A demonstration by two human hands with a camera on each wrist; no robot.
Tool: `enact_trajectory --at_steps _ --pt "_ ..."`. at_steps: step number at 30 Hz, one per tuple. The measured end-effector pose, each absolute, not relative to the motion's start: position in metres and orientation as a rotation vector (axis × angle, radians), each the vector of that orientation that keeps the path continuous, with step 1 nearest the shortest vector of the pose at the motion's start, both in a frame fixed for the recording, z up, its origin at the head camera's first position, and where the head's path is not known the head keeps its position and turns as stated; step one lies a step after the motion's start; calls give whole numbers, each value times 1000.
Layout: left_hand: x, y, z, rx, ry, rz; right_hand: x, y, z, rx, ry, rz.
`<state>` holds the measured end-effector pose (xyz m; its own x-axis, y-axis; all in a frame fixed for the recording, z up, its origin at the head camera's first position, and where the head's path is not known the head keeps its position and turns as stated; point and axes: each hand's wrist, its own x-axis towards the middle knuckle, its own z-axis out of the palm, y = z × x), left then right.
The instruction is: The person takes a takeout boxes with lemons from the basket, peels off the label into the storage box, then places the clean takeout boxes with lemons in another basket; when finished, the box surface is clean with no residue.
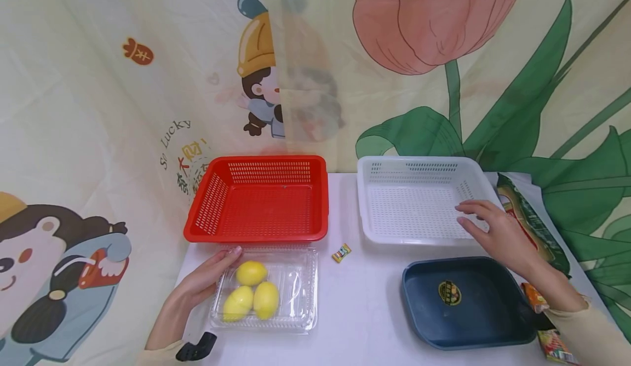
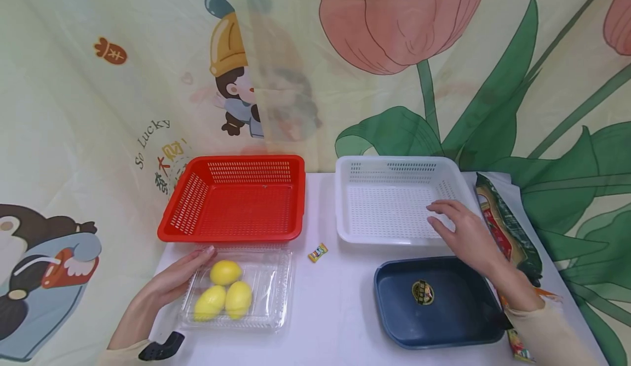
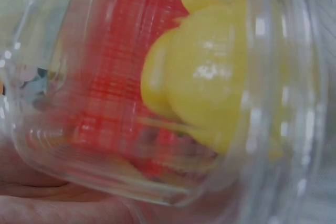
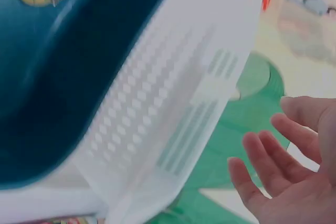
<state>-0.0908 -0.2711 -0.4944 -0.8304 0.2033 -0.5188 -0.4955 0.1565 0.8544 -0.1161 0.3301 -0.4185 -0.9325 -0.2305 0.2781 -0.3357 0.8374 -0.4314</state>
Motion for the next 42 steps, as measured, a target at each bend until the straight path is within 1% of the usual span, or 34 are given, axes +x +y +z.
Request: enact_trajectory --at_steps 8,14,25,32,42 --pt "-91 -272 -495 -275 1899 1736 -153 353 -414 326 -2778 722" --pt "-90 -271 -496 -277 1895 1741 -171 362 -418 235 -2808 767" --pt "-88 -271 -499 -290 1910 1752 -191 386 -438 172 -2865 812" --pt "-88 -271 -496 -294 1903 1748 -198 402 -452 154 -2921 855" --pt "-84 -269 -497 -361 1918 1742 -204 406 -462 92 -3014 876"
